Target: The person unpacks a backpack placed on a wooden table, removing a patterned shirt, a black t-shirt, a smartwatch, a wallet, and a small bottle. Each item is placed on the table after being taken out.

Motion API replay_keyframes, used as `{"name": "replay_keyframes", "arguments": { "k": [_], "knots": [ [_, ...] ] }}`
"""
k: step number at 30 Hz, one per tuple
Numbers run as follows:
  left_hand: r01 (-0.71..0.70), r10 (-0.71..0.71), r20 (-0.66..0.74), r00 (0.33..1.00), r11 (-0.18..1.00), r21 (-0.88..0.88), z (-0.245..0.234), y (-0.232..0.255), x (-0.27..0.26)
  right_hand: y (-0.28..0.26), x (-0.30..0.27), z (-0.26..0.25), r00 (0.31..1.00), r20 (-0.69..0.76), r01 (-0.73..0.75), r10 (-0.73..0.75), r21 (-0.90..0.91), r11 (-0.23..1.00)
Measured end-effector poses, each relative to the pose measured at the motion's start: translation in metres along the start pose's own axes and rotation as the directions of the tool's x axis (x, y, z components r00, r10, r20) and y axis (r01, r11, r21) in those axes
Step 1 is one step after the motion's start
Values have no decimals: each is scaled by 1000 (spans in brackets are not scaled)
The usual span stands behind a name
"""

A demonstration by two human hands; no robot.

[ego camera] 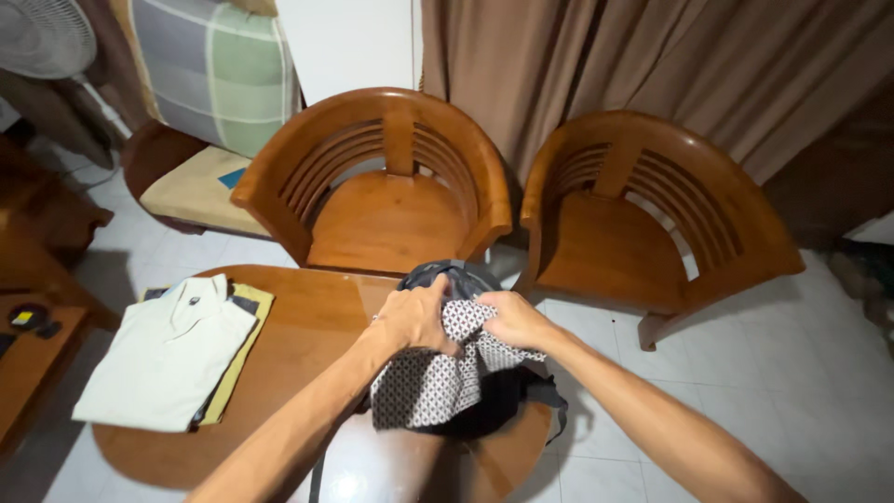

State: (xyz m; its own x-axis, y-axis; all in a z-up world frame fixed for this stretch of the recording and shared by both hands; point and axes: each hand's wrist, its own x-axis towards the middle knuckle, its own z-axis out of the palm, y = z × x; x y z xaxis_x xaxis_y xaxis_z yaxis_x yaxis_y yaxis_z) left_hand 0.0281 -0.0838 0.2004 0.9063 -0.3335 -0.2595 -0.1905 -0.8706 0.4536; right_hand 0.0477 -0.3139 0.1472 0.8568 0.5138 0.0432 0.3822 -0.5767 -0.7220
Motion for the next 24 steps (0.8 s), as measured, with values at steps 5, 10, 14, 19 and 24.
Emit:
{"name": "replay_keyframes", "arguments": {
  "k": [5, 10, 14, 19, 24],
  "knots": [
    [-175, 211, -244, 946, 971, 161, 4, -37, -25, -20, 12, -7, 960, 264, -113, 88, 81, 990],
    [-96, 48, -232, 971, 975, -201, 5, -84, -30, -95, 2, -6, 979, 146, 159, -145, -90, 983],
    [-22, 32, 9, 999, 842, -538, -14, -117, -33, -139, 3, 6, 946, 17, 304, -323, -382, 872],
    [42, 60, 227, 972, 908, -418, -37, -155, -38, -148, 18, 39, 960, -143, 167, -239, -392, 905],
    [-8, 5, 55, 998, 999, 53, -60, -181, -54, -148, 55, 84, 979, -95, -197, 181, -212, 957]
  ]
}}
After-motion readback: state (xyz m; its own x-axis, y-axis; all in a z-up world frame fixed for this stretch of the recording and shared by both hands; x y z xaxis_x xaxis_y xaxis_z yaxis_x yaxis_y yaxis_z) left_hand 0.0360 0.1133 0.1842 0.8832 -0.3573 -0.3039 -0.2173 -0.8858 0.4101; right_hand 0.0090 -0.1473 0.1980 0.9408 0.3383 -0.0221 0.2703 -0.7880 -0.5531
